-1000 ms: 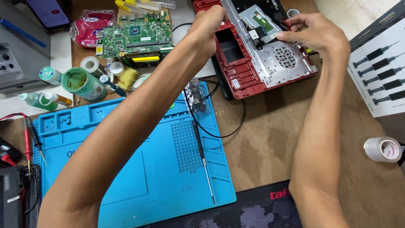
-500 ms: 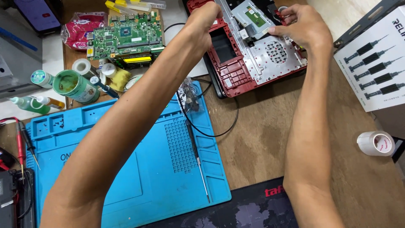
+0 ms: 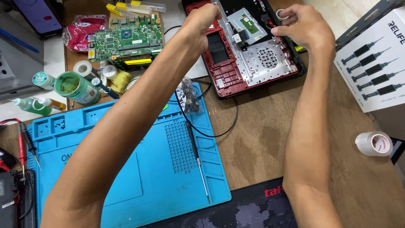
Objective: Disassembling a laptop screen assembly by removing screws and prying off the bezel using specialized tools.
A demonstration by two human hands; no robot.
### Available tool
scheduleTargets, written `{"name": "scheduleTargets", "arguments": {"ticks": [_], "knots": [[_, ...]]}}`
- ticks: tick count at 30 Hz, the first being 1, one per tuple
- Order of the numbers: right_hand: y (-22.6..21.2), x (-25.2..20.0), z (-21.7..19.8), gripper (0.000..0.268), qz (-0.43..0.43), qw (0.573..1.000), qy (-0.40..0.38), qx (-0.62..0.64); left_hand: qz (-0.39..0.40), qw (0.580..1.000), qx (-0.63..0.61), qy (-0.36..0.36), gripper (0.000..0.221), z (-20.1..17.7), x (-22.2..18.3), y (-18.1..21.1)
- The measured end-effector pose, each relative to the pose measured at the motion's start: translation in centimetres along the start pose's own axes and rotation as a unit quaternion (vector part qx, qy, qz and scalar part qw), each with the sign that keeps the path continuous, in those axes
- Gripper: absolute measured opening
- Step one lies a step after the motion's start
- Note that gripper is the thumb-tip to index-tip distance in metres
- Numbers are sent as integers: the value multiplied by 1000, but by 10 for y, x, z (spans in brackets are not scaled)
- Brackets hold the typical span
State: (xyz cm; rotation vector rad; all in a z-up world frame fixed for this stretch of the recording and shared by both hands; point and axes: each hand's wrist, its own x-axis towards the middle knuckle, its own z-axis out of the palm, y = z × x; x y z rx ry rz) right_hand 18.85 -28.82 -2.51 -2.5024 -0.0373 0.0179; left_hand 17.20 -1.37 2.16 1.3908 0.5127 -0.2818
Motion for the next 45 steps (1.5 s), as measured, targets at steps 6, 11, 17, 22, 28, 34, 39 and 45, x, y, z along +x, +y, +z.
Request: {"name": "scheduleTargets", "arguments": {"ticks": [6, 11, 17, 22, 28, 34, 39, 45], "knots": [[-27, -13, 2, 37, 58, 997, -36, -29, -11, 1000, 27, 5, 24, 1, -4, -4], [-25, -8, 2, 35, 52, 996, -35, -59, 0, 999, 43, -1, 61, -4, 14, -6], [-42, -22, -6, 30, -2, 998, 35, -57, 28, 998, 44, -33, 62, -12, -5, 1], [-75, -50, -21, 23, -35, 989, 133, -50, 100, 983, 93, -125, 42, -37, -33, 11], [-69, -74, -20, 29, -230, 950, 209, 0, 205, 947, 113, -219, 38, -89, -79, 5], [-177, -158, -4, 23, -253, 948, 165, 101, 224, 935, 58, -270, 32, -138, -122, -3], [-274, -217, 29, 21, -333, 926, 36, 175, 212, 927, 84, -297, 26, -194, -182, 1], [-336, -258, 116, 13, -266, 911, -136, 285, 246, 923, 145, -257, 17, -286, -213, -42]]}}
